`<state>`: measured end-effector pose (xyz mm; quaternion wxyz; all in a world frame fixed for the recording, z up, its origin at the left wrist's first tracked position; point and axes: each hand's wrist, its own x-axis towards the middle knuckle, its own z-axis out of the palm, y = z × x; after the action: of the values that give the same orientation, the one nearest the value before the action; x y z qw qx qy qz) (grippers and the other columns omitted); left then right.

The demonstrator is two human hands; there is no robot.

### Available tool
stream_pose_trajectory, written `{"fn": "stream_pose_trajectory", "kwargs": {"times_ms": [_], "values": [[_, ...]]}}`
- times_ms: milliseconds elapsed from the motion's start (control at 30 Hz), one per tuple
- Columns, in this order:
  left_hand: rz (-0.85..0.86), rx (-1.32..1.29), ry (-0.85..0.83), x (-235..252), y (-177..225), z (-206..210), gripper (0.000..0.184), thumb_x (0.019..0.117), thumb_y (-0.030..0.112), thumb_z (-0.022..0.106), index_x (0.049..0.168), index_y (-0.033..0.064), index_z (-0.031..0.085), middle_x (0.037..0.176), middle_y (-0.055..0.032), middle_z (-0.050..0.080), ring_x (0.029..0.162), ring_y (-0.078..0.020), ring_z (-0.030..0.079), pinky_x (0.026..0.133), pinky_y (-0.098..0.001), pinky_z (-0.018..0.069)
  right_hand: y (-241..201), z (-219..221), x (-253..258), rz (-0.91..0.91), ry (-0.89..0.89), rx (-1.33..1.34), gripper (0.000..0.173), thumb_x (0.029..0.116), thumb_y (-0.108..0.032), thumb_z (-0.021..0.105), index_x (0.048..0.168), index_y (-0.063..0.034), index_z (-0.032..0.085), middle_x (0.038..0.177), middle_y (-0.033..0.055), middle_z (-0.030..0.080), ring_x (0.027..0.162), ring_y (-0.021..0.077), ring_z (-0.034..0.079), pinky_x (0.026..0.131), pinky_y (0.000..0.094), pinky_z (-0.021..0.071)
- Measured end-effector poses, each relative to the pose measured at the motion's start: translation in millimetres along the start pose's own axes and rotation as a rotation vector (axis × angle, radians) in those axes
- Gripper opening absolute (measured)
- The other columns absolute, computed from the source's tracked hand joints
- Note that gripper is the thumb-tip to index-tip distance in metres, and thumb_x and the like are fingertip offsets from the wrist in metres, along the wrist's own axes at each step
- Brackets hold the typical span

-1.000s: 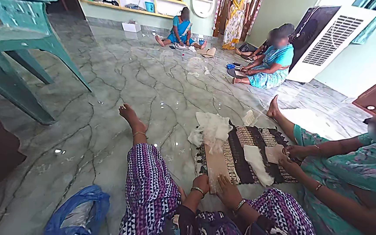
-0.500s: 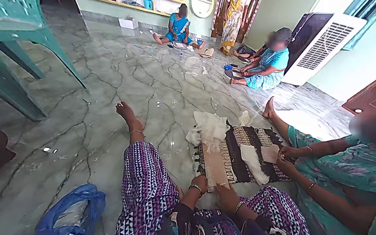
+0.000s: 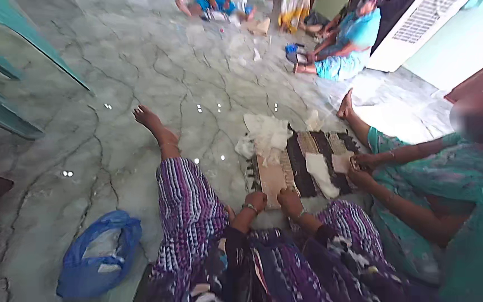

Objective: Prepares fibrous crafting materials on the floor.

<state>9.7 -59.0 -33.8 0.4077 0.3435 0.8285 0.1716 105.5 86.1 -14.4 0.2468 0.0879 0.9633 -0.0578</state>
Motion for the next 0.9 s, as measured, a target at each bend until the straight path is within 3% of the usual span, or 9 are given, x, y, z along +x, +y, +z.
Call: {"fn": "stream_pose_trajectory", "kwargs": {"times_ms": [133,200,333,500,600,633,667,767,900], "values": [[-0.051,0.006,0.037,0.5,-9.8,-10.9,0.035,0.1075,0.02,0.051,0.134,0.0019,0.065,0.139,-0.0242,0.062,0.134,-0.0422,0.056,0.111,-0.0642,0.0416,34.2,-5.5,1.8,0.104,-0.033,0.064,0.027,0.0997,-0.009,0.056,0.117,0.0058,0.07,0.132,0.0307,0.061,0.128,0.0493,0.055,0.104,0.0689,0.0389],[-0.105,-0.106,0.1,3.1,-20.1,-18.9,0.035,0.1082,0.019,0.048,0.134,0.0005,0.064,0.139,-0.023,0.062,0.136,-0.0396,0.055,0.113,-0.0609,0.0399,70.3,-16.3,6.7,0.276,-0.059,0.3,0.031,0.1018,-0.017,0.057,0.122,0.0027,0.07,0.133,0.0258,0.064,0.129,0.0417,0.057,0.108,0.0628,0.0398],[-0.199,-0.387,0.21,13.5,-29.1,-23.8,0.033,0.1077,0.014,0.049,0.133,0.0001,0.063,0.132,-0.0226,0.066,0.128,-0.0362,0.06,0.112,-0.0557,0.0429,114.0,-25.0,14.4,0.513,0.042,0.804,0.029,0.1023,-0.015,0.063,0.121,0.007,0.068,0.12,0.0258,0.068,0.11,0.0332,0.066,0.102,0.0485,0.0483],[-0.205,-0.639,0.239,27.8,-31.6,-14.5,0.032,0.1059,0.004,0.047,0.135,-0.0027,0.058,0.121,-0.0229,0.068,0.106,-0.0321,0.069,0.098,-0.0482,0.0525,102.7,-25.7,27.5,0.532,0.037,0.659,0.03,0.0993,-0.02,0.066,0.114,0.0055,0.071,0.117,0.0259,0.069,0.11,0.0365,0.066,0.099,0.0544,0.0477],[-0.203,-0.729,0.248,27.2,-32.0,-16.3,0.031,0.1056,0.001,0.048,0.135,-0.005,0.057,0.119,-0.0236,0.067,0.1,-0.0293,0.069,0.094,-0.044,0.0544,65.9,-66.5,3.5,0.596,-0.118,0.571,0.042,0.1042,-0.023,0.059,0.133,0.0081,0.059,0.145,0.0266,0.055,0.138,0.0367,0.051,0.116,0.0499,0.0359],[-0.208,-0.767,0.257,27.1,-31.7,-18.1,0.031,0.1055,0.001,0.048,0.135,-0.0056,0.056,0.118,-0.0234,0.067,0.098,-0.0279,0.069,0.092,-0.0423,0.055,67.7,-44.0,10.5,0.591,0.104,0.54,0.041,0.0972,-0.023,0.067,0.118,0.0125,0.067,0.129,0.0316,0.063,0.124,0.0418,0.059,0.108,0.0545,0.0416],[-0.214,-0.811,0.27,27.2,-30.7,-20.0,0.031,0.1055,0.0,0.047,0.135,-0.0061,0.056,0.117,-0.0233,0.067,0.096,-0.0267,0.069,0.091,-0.0409,0.055,76.4,-38.5,23.0,0.597,0.106,0.528,0.042,0.0963,-0.026,0.069,0.115,0.012,0.067,0.125,0.0319,0.064,0.121,0.0426,0.06,0.106,0.0573,0.0427],[-0.257,-0.954,0.302,31.2,-24.3,-23.6,0.03,0.1073,0.0,0.045,0.136,-0.006,0.053,0.116,-0.0226,0.066,0.088,-0.0219,0.067,0.084,-0.036,0.0543,103.3,-32.9,54.4,0.538,0.087,0.561,0.035,0.0993,-0.028,0.066,0.114,0.0037,0.071,0.12,0.0271,0.068,0.116,0.0414,0.064,0.101,0.0622,0.0453],[-0.301,-1.062,0.344,40.1,-17.5,-27.7,0.03,0.1085,0.001,0.042,0.136,-0.0075,0.05,0.108,-0.0203,0.065,0.079,-0.0176,0.062,0.077,-0.0324,0.0527,76.9,-50.4,84.1,0.341,0.152,0.524,0.032,0.0991,-0.021,0.066,0.121,0.0017,0.07,0.121,0.0239,0.069,0.118,0.0398,0.064,0.103,0.06,0.0447]]}}
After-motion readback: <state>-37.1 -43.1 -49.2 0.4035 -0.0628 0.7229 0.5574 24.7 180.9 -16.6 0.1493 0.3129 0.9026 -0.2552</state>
